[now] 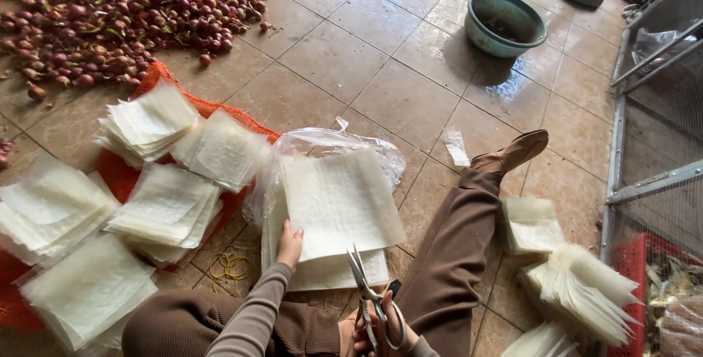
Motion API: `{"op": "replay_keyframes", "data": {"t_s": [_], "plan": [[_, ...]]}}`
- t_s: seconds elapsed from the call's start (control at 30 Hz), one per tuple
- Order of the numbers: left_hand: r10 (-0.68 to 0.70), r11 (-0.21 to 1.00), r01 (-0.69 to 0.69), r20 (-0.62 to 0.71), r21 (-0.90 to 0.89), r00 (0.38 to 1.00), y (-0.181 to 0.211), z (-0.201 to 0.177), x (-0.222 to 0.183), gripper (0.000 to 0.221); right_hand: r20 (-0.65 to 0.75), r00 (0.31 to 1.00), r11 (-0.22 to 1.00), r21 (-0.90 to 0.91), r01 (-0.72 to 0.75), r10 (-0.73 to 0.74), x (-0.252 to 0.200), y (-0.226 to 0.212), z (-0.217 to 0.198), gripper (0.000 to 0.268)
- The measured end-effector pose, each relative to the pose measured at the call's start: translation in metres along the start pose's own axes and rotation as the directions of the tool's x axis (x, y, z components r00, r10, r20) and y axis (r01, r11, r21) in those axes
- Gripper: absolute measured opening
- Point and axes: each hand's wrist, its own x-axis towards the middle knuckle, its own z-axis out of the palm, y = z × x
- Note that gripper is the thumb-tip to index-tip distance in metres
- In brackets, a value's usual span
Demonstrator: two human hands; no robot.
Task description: Cutting stacks of thin white sheets into smaller rectangular pieces using scissors while sitting on the floor.
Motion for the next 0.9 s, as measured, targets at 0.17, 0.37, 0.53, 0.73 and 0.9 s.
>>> {"op": "replay_keyframes", "data": {"t_s": [0.17,0.37,0.53,0.73,0.9], "plan": [[0.030,0.993,-0.030,0.000,-0.117,1.000,-0.007,-0.006,0.011,0.064,0.012,0.985,0.982,-0.083,-0.168,0.170,-0.009,-0.022,0.009,0.121],[0.047,0.980,-0.054,-0.039,-0.191,0.998,-0.023,-0.011,0.026,0.060,0.038,0.969,0.970,-0.045,-0.241,0.242,-0.008,-0.030,0.013,0.124],[0.079,0.931,-0.079,-0.014,-0.357,0.997,-0.041,0.007,0.038,0.063,-0.088,0.944,0.936,-0.134,-0.326,0.317,-0.005,-0.034,0.010,0.123],[0.004,0.913,-0.004,-0.001,-0.409,1.000,-0.044,0.017,0.027,0.066,-0.270,0.957,0.988,-0.085,-0.129,0.101,0.033,-0.040,0.040,0.111],[-0.058,0.926,0.049,-0.011,-0.375,0.998,-0.032,0.015,0.012,0.064,-0.242,0.970,0.991,-0.129,-0.036,0.004,0.039,-0.023,0.033,0.109]]}}
